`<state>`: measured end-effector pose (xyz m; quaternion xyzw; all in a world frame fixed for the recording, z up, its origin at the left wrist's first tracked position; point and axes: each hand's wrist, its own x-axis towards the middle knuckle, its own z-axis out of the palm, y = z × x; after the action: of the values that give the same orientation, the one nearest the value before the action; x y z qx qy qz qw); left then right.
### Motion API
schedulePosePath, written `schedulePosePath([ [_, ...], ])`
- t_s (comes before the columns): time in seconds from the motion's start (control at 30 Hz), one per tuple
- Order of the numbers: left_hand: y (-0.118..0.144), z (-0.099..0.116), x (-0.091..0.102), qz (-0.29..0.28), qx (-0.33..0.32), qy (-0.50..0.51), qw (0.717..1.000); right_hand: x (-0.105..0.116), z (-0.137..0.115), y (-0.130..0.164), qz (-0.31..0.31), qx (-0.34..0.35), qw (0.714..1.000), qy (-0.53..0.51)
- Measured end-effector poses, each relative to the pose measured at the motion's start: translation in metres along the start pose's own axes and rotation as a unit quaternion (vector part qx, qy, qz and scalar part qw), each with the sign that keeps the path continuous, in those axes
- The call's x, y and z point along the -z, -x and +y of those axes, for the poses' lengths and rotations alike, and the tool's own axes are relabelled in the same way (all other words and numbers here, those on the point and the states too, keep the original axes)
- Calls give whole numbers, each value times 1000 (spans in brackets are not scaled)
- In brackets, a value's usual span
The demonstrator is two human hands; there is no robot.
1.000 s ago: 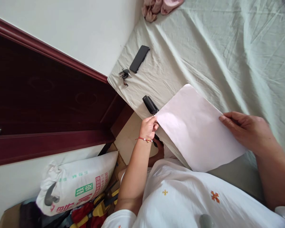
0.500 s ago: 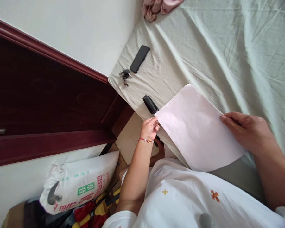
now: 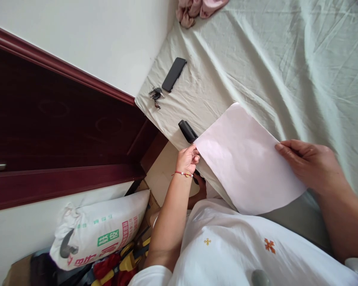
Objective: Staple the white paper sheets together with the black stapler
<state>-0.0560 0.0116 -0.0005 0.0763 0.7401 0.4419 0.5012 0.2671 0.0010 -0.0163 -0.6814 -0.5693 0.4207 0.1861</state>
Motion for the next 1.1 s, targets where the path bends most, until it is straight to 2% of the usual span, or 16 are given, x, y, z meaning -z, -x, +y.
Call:
schedulePosePath([
  [0.23,-1,-1,2,7,-21,6,1000,-3,0,1,8,-13,1000,-3],
  [0.5,2,-7,1,8,-55,-6,998,-5,-2,1,13,7,1000,6],
  [1.1,6,-9,1,37,-86,-22,995,-4,-6,-1,-31,11,999,39],
])
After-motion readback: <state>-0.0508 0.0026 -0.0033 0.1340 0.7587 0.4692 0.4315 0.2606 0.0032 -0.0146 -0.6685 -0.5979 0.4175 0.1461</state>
